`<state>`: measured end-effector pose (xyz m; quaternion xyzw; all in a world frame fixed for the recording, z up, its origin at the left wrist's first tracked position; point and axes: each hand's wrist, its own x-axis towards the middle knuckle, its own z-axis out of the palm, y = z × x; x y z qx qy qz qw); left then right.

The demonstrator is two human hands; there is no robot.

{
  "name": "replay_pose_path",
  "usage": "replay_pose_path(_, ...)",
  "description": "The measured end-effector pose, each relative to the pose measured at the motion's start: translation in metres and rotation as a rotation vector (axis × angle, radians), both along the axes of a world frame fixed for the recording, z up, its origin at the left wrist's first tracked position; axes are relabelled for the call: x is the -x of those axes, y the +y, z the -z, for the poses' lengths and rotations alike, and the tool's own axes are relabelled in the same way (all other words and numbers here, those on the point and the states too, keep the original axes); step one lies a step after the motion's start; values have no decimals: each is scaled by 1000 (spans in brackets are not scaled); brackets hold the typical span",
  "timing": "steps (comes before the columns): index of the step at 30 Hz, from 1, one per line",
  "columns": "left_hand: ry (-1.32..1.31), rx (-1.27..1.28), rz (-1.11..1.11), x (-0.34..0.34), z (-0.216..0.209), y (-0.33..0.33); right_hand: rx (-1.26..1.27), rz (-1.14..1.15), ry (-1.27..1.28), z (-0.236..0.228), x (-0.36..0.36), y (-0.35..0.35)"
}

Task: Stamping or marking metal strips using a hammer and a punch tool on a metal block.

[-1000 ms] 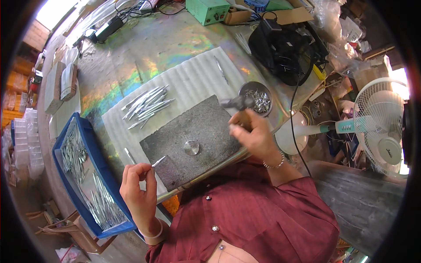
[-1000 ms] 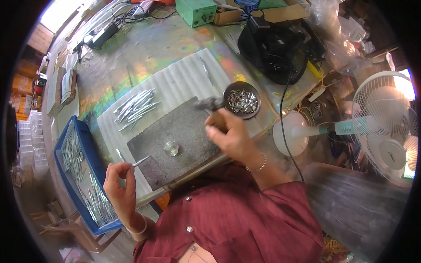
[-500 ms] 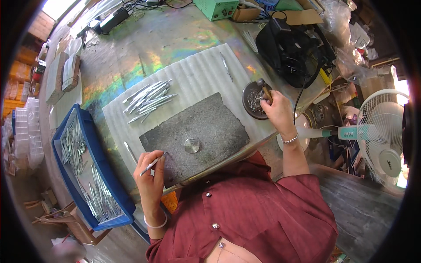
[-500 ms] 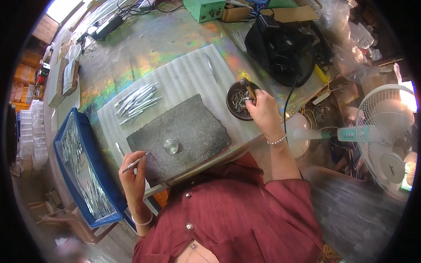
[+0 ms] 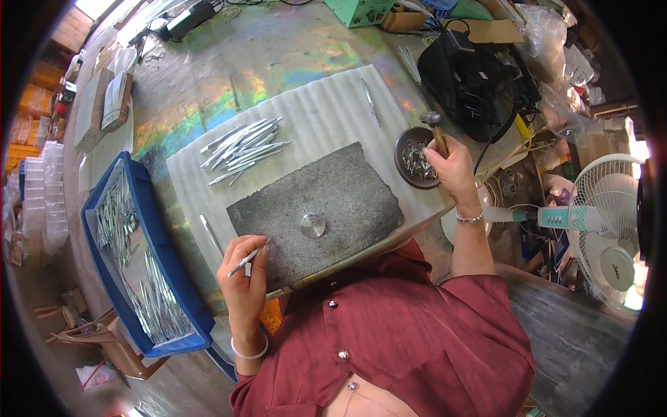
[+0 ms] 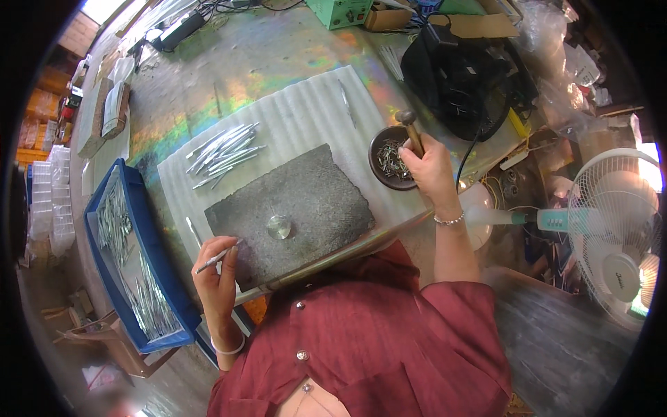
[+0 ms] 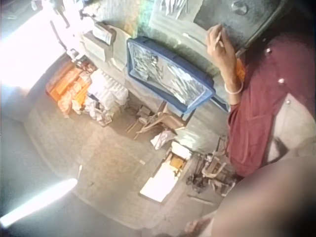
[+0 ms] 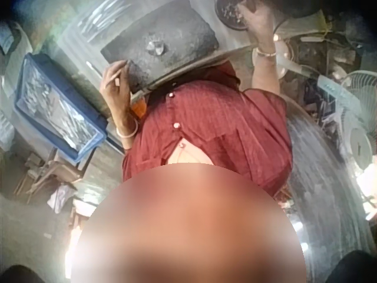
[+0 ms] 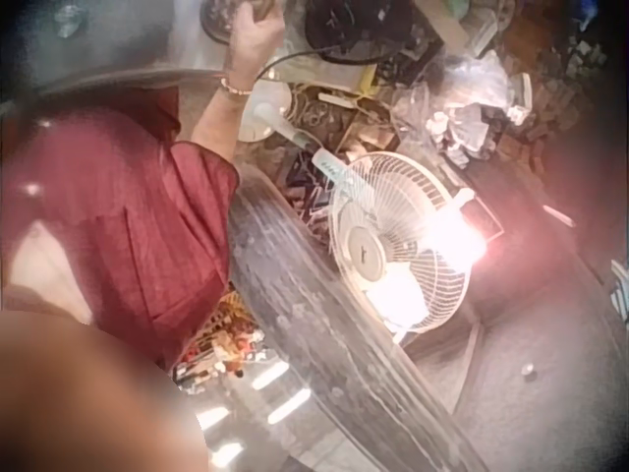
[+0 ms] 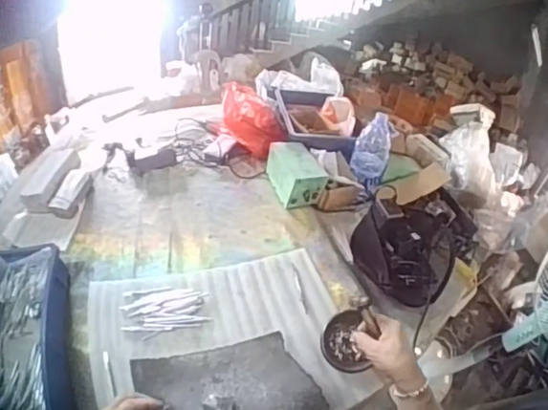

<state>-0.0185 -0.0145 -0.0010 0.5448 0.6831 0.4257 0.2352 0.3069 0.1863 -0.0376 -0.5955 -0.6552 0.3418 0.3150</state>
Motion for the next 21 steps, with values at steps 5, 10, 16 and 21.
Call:
replay_pose_path(5, 11, 27, -19, 5, -12, -10, 318, 61, 639, -11, 12, 2)
replay_pose_path(10, 71, -11, 90, 0, -9, -22, 368, 199, 789, -9, 3, -13)
replay_pose_path(16, 157, -96, 52, -15, 8, -23, 338, 131, 844, 1, -16, -19)
replay_pose_path(21, 166, -85, 22, -17, 7, -23, 338, 68, 848, -3, -3, -10)
